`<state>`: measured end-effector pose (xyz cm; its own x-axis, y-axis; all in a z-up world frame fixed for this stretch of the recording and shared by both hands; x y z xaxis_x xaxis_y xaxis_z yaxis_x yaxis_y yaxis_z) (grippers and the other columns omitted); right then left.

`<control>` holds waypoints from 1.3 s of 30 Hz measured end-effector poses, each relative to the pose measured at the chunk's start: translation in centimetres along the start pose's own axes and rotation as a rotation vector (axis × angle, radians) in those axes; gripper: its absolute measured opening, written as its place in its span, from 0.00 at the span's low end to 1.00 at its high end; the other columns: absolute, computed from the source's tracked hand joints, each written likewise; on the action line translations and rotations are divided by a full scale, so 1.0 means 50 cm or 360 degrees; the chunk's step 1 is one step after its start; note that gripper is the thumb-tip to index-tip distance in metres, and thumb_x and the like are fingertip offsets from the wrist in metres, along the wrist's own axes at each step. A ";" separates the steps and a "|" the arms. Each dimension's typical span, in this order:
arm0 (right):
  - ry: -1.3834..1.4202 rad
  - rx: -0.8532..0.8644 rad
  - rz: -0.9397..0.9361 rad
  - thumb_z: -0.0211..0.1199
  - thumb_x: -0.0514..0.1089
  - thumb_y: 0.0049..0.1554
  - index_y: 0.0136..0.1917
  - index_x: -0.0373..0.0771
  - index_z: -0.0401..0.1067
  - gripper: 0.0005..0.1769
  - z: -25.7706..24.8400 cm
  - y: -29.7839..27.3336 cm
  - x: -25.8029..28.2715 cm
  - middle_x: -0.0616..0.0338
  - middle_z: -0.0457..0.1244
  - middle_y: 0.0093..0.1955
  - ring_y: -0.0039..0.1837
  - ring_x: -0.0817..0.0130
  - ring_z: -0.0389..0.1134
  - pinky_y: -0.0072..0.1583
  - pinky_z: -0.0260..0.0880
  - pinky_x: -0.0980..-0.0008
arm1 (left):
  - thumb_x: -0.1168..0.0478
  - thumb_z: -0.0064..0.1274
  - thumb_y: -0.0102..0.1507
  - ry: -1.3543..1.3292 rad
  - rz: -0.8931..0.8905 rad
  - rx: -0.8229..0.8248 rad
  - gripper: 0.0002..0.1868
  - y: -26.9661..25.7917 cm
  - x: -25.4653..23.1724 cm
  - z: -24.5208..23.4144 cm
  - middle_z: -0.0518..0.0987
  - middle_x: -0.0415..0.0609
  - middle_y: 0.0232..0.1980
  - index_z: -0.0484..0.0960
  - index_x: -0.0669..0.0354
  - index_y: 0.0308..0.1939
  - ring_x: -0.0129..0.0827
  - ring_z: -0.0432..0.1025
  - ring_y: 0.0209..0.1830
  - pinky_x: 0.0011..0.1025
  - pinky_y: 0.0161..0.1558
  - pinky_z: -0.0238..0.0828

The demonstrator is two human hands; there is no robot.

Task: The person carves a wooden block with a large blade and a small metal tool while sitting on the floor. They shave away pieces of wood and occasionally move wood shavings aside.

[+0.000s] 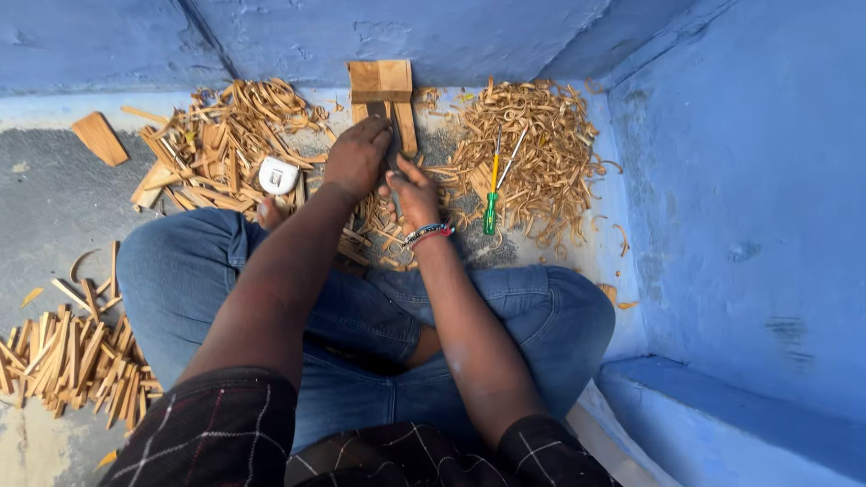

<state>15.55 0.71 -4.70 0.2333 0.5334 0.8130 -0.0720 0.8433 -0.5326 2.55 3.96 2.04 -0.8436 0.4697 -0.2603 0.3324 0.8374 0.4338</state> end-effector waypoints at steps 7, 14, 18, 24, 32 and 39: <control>-0.0065 -0.0252 -0.0290 0.60 0.38 0.62 0.76 0.48 0.64 0.29 0.020 -0.067 0.031 0.59 0.69 0.38 0.28 0.76 0.62 0.29 0.64 0.76 | 0.66 0.62 0.52 -0.0211 -0.0322 -0.0189 0.42 -0.001 0.010 -0.063 0.71 0.64 0.66 0.68 0.64 0.71 0.60 0.65 0.65 0.50 0.62 0.59; 0.0202 -0.0280 -0.0560 0.58 0.38 0.64 0.75 0.48 0.61 0.27 -0.030 -0.124 0.088 0.59 0.65 0.36 0.28 0.76 0.62 0.28 0.64 0.74 | 0.63 0.59 0.58 -0.0129 -0.0333 -0.0100 0.31 0.011 0.034 -0.028 0.74 0.57 0.64 0.75 0.57 0.67 0.52 0.68 0.63 0.46 0.64 0.64; -0.0003 -0.0287 -0.0309 0.58 0.40 0.63 0.74 0.49 0.63 0.26 -0.047 -0.140 0.039 0.58 0.66 0.36 0.28 0.75 0.62 0.28 0.62 0.73 | 0.63 0.54 0.62 -0.0154 -0.0246 0.0072 0.14 -0.003 0.044 0.012 0.79 0.47 0.55 0.85 0.50 0.51 0.46 0.72 0.57 0.44 0.58 0.68; -0.0155 -0.0228 -0.0375 0.62 0.41 0.64 0.74 0.47 0.66 0.26 -0.051 -0.132 0.026 0.59 0.68 0.40 0.30 0.76 0.65 0.29 0.63 0.74 | 0.62 0.52 0.60 -0.0006 -0.0114 0.0066 0.10 0.019 0.040 0.024 0.80 0.45 0.49 0.85 0.51 0.44 0.45 0.74 0.51 0.45 0.51 0.70; -0.0092 -0.0176 -0.0230 0.60 0.38 0.62 0.73 0.44 0.66 0.26 -0.048 -0.157 0.021 0.58 0.66 0.38 0.27 0.74 0.61 0.27 0.59 0.72 | 0.61 0.49 0.63 0.0005 -0.0211 0.0109 0.14 0.012 0.044 0.030 0.80 0.44 0.53 0.84 0.52 0.50 0.40 0.74 0.55 0.42 0.54 0.70; -0.0263 -0.0252 -0.0083 0.60 0.41 0.64 0.74 0.43 0.66 0.26 -0.053 -0.205 0.017 0.52 0.66 0.40 0.29 0.75 0.61 0.28 0.60 0.73 | 0.62 0.50 0.62 0.0020 -0.0334 0.0093 0.21 0.012 0.034 0.012 0.76 0.40 0.65 0.82 0.50 0.59 0.38 0.71 0.63 0.40 0.60 0.69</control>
<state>19.06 -7.66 0.81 0.0697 0.5038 0.8610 0.0923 0.8561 -0.5085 1.55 5.45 1.35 -0.9019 0.2804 -0.3286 0.1727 0.9313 0.3208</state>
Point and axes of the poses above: each hand's wrist, its own y-axis towards the middle knuckle, its own z-axis out of the palm, x = y × z, the point moved 5 cm from there along y, towards the middle knuckle
